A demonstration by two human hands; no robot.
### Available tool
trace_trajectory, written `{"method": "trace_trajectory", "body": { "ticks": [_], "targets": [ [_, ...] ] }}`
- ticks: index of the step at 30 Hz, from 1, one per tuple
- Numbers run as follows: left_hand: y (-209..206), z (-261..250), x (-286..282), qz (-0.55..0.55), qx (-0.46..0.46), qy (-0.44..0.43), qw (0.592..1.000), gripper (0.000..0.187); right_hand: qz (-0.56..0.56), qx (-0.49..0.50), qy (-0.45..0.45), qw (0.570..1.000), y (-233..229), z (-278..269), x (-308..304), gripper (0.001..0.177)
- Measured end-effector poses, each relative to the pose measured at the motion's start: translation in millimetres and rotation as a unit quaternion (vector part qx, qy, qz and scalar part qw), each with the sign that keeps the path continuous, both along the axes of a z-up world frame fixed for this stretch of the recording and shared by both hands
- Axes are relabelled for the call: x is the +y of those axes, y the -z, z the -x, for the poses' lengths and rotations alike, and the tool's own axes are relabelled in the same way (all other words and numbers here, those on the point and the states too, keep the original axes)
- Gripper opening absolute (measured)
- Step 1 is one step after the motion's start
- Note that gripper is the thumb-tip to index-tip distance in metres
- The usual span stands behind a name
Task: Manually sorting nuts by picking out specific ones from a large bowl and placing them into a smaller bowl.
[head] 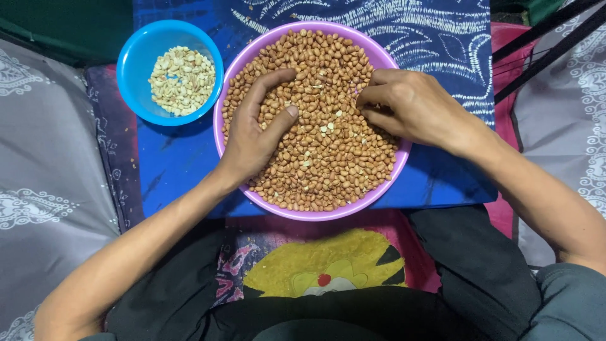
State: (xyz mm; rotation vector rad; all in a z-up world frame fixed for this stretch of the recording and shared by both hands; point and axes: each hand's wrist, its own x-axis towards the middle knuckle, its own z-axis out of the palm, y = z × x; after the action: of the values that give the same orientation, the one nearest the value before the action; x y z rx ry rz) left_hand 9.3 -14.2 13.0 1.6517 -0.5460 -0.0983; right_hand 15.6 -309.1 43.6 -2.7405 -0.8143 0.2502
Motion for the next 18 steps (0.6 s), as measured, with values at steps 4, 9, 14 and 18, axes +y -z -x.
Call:
{"method": "trace_trajectory", "body": {
  "ticks": [4, 9, 14, 18],
  "targets": [
    [-9.6, 1.3, -0.3, -0.082, -0.06, 0.001, 0.995, 0.044, -0.056, -0.058, 0.009, 0.997, -5.4, 6.8, 6.9, 0.011],
    [-38.0, -9.9, 0.8, -0.201, -0.307, 0.035, 0.93, 0.013, -0.17, -0.125, -0.011, 0.977, -5.8, 8.2, 23.6, 0.01],
    [-47.2, -22.1, -11.1, -0.303, -0.346, 0.136, 0.877, 0.02, -0.204, -0.112, 0.003, 0.973, 1.8, 8.5, 28.8, 0.008],
    [-46.7, -29.5, -23.8, -0.371, -0.334, 0.191, 0.845, 0.017, -0.208, -0.095, 0.025, 0.973, 1.8, 10.4, 28.5, 0.007]
  ]
}}
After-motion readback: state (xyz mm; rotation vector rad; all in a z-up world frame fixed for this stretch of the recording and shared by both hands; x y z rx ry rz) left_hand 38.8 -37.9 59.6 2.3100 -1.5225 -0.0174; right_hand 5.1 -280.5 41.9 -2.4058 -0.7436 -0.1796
